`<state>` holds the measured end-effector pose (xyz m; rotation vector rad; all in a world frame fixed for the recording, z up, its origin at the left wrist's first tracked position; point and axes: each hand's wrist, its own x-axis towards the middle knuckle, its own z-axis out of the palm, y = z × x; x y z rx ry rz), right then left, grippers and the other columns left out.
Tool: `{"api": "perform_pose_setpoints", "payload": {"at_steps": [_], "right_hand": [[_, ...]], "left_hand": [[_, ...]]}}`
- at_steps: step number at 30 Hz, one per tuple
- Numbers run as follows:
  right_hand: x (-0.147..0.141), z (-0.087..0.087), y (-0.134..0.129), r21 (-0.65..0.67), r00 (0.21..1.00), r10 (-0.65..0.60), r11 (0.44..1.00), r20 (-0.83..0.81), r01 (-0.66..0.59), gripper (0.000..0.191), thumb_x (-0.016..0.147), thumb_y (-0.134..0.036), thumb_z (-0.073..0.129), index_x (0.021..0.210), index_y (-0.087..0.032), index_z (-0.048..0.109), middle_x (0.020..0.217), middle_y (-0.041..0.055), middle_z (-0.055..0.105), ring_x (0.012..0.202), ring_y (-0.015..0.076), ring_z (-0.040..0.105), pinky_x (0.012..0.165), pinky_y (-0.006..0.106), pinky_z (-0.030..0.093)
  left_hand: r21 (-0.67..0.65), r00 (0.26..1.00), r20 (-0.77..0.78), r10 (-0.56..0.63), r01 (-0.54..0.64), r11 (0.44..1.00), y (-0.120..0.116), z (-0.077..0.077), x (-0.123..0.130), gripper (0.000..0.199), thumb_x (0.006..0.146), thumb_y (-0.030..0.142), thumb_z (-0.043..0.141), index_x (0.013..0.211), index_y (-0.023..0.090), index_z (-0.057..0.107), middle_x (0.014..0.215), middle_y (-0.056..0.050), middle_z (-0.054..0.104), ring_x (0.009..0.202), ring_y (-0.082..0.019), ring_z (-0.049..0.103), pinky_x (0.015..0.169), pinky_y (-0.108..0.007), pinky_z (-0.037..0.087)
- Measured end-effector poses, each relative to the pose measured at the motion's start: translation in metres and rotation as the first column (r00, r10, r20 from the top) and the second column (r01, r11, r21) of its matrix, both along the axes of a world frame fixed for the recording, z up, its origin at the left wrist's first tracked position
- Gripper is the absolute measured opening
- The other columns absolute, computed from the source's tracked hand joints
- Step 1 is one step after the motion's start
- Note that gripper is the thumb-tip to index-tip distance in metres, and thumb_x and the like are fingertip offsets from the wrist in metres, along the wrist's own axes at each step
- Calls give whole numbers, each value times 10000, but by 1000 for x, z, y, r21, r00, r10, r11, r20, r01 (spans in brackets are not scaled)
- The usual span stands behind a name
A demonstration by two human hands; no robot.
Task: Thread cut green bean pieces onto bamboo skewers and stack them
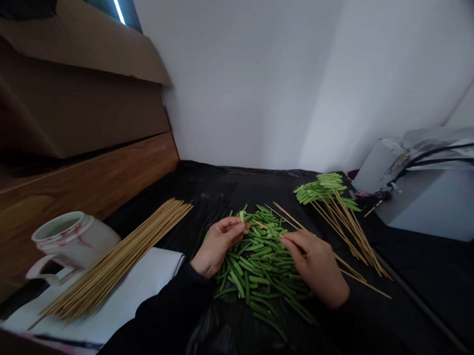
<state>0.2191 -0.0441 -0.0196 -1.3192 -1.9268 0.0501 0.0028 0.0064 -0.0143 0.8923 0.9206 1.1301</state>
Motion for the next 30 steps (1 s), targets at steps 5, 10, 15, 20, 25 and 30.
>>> {"api": "perform_pose_setpoints", "payload": {"at_steps": [5, 10, 15, 20, 25, 30], "right_hand": [[-10, -7, -7, 38, 990, -65, 997, 128, 61, 253, 958, -290, 415, 960, -225, 659, 831, 39, 655, 801, 155, 609, 770, 269, 433], [-12, -8, -8, 48, 993, -50, 998, 103, 45, 242, 953, -254, 413, 1024, -211, 640, 857, 48, 639, 832, 170, 587, 791, 291, 435], [-14, -8, -10, 74, 992, -45, 997, 114, 37, 267, 953, -226, 405, 1084, -194, 635, 856, 54, 631, 834, 173, 581, 792, 296, 438], [-15, -9, -11, 70, 987, -63, 996, 146, 53, 281, 957, -219, 396, 1085, -183, 643, 828, 49, 620, 815, 166, 578, 773, 287, 435], [-15, -10, -10, 106, 987, -69, 993, 144, 54, 278, 955, -218, 403, 1079, -180, 648, 829, 47, 618, 819, 162, 577, 777, 278, 429], [-14, -12, -10, 111, 982, -79, 992, 171, 61, 272, 947, -200, 410, 1079, -179, 648, 809, 41, 612, 795, 158, 574, 748, 270, 416]], "left_hand": [[1, 1000, -19, -18, 18, 1000, -1, 2, 0, 328, 656, 328, 801, 917, 145, 724, 894, -66, 731, 845, -138, 643, 786, -239, 460], [-1, 999, 19, -36, 36, 999, -1, 2, -1, 303, 683, 336, 785, 910, 141, 740, 861, -56, 711, 794, -111, 614, 742, -215, 462], [-12, 994, 94, -64, 65, 998, -1, 2, -2, 259, 690, 280, 787, 896, 129, 746, 858, -53, 700, 763, -89, 597, 722, -189, 462], [-38, 990, 120, -72, 77, 996, -1, 4, -2, 248, 684, 258, 794, 880, 114, 744, 837, -54, 689, 731, -80, 589, 693, -178, 461], [-9, 988, 120, -93, 95, 995, -1, 0, -1, 249, 699, 268, 783, 883, 106, 741, 835, -53, 673, 732, -79, 580, 687, -175, 456], [4, 988, 110, -106, 107, 994, 0, -3, -1, 241, 714, 275, 771, 886, 108, 741, 826, -47, 660, 728, -76, 564, 679, -175, 445]]}}
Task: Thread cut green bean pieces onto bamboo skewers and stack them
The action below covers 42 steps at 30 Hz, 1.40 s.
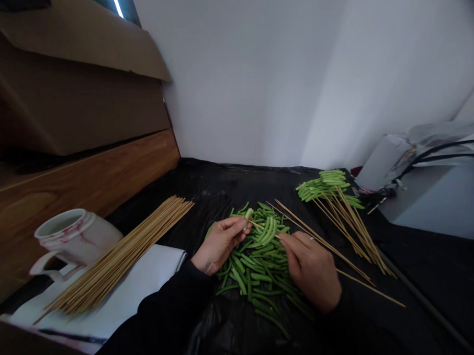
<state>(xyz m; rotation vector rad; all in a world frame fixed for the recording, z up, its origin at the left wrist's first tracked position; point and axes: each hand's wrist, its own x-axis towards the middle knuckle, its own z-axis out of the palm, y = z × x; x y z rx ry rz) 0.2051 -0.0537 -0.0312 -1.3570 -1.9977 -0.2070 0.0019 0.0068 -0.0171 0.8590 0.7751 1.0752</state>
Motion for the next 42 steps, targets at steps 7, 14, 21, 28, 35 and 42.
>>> {"api": "perform_pose_setpoints", "payload": {"at_steps": [7, 14, 21, 28, 35, 42], "right_hand": [[1, 0, -1, 33, 999, -7, 999, 44, 5, 288, 908, -138, 421, 1086, -175, 645, 796, 41, 609, 780, 161, 568, 721, 272, 411], [-1, -2, -2, -4, 1000, 10, 1000, 22, -9, 297, 903, -122, 414, 1081, -178, 645, 824, 48, 619, 817, 167, 582, 752, 274, 426], [0, -6, 0, -31, 998, 64, 997, -16, -65, 285, 910, -113, 403, 1080, -159, 627, 850, 58, 629, 824, 175, 599, 769, 288, 445], [-1, -7, 0, -49, 992, 116, 992, -51, -119, 262, 935, -147, 390, 1064, -162, 618, 855, 56, 637, 799, 170, 605, 757, 293, 453], [-3, -7, 0, -30, 990, 113, 993, -88, -116, 254, 935, -142, 391, 1031, -156, 625, 845, 59, 633, 810, 169, 603, 767, 293, 453], [-4, -6, -1, -36, 989, 121, 992, -81, -125, 255, 936, -152, 384, 1006, -166, 629, 834, 54, 641, 793, 163, 606, 750, 286, 455]], "left_hand": [[7, 999, -38, 25, -25, 1000, 0, 1, 0, 254, 678, 283, 794, 854, 106, 748, 794, -46, 658, 698, -81, 547, 667, -195, 427], [29, 996, -82, -39, 41, 999, 0, 1, -1, 231, 681, 302, 792, 809, 115, 749, 785, -41, 658, 689, -81, 537, 686, -215, 412], [28, 993, -72, -94, 97, 995, 1, 0, -3, 199, 724, 270, 762, 852, 118, 748, 808, -38, 660, 723, -80, 547, 707, -203, 411], [-11, 992, -54, -111, 110, 994, -1, 2, -1, 181, 720, 255, 766, 836, 117, 750, 819, -41, 674, 704, -73, 545, 690, -200, 407], [-31, 989, -49, -138, 137, 990, -3, 4, 0, 179, 724, 254, 763, 828, 109, 749, 817, -46, 679, 710, -73, 549, 707, -200, 409], [-41, 988, -63, -141, 139, 990, -4, 5, 2, 186, 708, 257, 776, 811, 106, 747, 798, -47, 679, 684, -68, 543, 678, -198, 409]]}}
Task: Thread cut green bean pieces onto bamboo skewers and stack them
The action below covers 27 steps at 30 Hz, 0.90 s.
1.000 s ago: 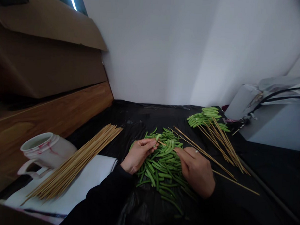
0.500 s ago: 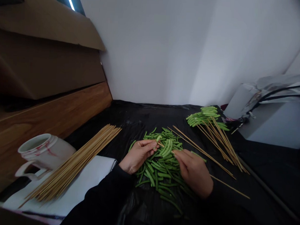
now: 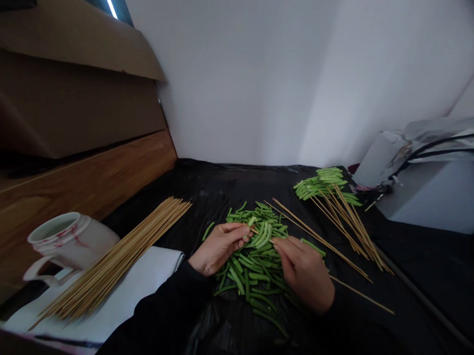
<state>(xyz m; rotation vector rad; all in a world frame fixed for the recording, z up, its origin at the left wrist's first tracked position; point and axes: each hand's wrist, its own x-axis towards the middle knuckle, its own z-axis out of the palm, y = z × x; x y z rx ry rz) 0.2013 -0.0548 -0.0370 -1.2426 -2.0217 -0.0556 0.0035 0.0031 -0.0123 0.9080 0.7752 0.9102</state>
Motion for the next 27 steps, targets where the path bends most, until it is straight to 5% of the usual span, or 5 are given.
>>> {"api": "perform_pose_setpoints", "payload": {"at_steps": [10, 17, 27], "right_hand": [[-8, 0, -1, -36, 998, 14, 999, -64, -16, 232, 947, -174, 389, 965, -180, 621, 862, 56, 648, 822, 163, 611, 780, 292, 469], [-11, -2, -3, -40, 996, 6, 999, -84, -9, 227, 945, -162, 386, 963, -175, 612, 849, 53, 642, 816, 160, 615, 773, 286, 468], [-12, 1, -2, -24, 998, -1, 1000, -55, -1, 250, 948, -173, 374, 970, -180, 623, 844, 51, 651, 799, 160, 622, 754, 288, 477]], "left_hand": [[-78, 987, 74, 141, -135, 988, 1, 1, 1, 206, 655, 192, 811, 839, 137, 734, 799, -17, 661, 686, -68, 549, 665, -201, 424], [11, 982, 37, 184, -184, 983, -2, -3, 6, 229, 616, 264, 837, 761, 120, 733, 731, -18, 654, 697, -88, 551, 729, -233, 427], [56, 988, -20, 153, -151, 987, -7, -3, 12, 208, 610, 299, 834, 678, 135, 725, 838, -35, 675, 688, -87, 533, 650, -228, 403]]}}
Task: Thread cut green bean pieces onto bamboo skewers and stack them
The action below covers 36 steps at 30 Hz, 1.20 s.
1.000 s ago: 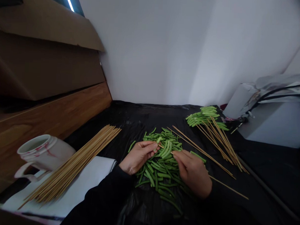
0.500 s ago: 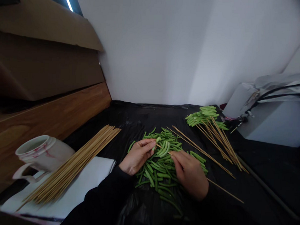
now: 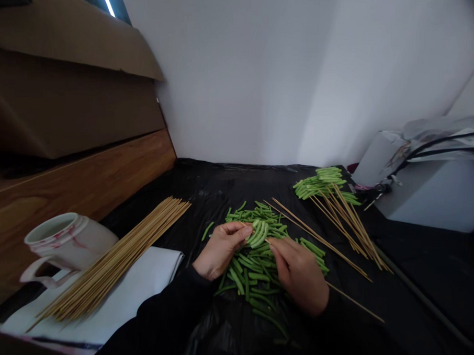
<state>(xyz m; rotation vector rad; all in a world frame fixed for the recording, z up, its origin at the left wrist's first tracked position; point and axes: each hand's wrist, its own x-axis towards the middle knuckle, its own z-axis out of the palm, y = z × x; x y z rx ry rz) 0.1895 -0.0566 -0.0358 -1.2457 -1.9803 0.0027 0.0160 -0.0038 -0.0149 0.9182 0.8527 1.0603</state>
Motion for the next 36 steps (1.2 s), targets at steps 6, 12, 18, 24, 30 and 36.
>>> {"api": "perform_pose_setpoints", "payload": {"at_steps": [6, 12, 18, 24, 30, 36], "right_hand": [[20, 3, 8, 99, 993, -115, 989, 4, 114, 251, 950, -207, 399, 1062, -172, 621, 890, 58, 675, 830, 164, 638, 800, 294, 479], [32, 3, 12, 133, 985, -174, 976, -13, 174, 256, 949, -225, 404, 1075, -169, 619, 936, 64, 684, 860, 173, 639, 811, 302, 478], [29, 2, 11, 102, 987, -162, 982, 16, 159, 273, 950, -241, 392, 1078, -188, 628, 920, 65, 687, 833, 165, 642, 797, 288, 483], [26, 3, 10, 113, 987, -158, 982, 24, 154, 264, 952, -234, 395, 1055, -187, 634, 901, 64, 686, 823, 160, 639, 783, 272, 476], [24, 1, 10, 110, 989, -142, 984, 34, 138, 268, 954, -227, 397, 1065, -181, 637, 872, 60, 680, 810, 156, 637, 787, 269, 465], [25, 1, 10, 125, 991, -134, 984, 23, 130, 266, 950, -216, 401, 1077, -178, 632, 895, 60, 681, 820, 155, 633, 785, 270, 467]], "left_hand": [[97, 987, -130, 92, -80, 992, 9, 8, -14, 338, 647, 360, 800, 914, 160, 750, 887, -75, 712, 789, -151, 600, 730, -269, 434], [337, 879, -457, 138, 27, 941, 16, 4, -23, 190, 668, 344, 765, 715, 162, 746, 721, -52, 695, 667, -160, 568, 658, -278, 408], [546, 658, -711, 248, 294, 784, 10, -8, -20, 87, 732, 288, 710, 719, 214, 755, 715, -41, 649, 684, -182, 546, 653, -292, 377], [565, 433, -822, 370, 534, 629, 5, -13, -16, 141, 814, 247, 630, 886, 239, 750, 853, -62, 637, 873, -228, 540, 811, -340, 383], [559, 357, -829, 431, 576, 597, 4, -16, -12, 65, 797, 222, 642, 842, 208, 687, 857, -60, 601, 885, -239, 520, 809, -356, 387], [619, 510, -770, 383, 453, 641, 4, -8, -13, 25, 791, 220, 639, 799, 203, 656, 854, -53, 638, 891, -227, 546, 829, -346, 394]]}}
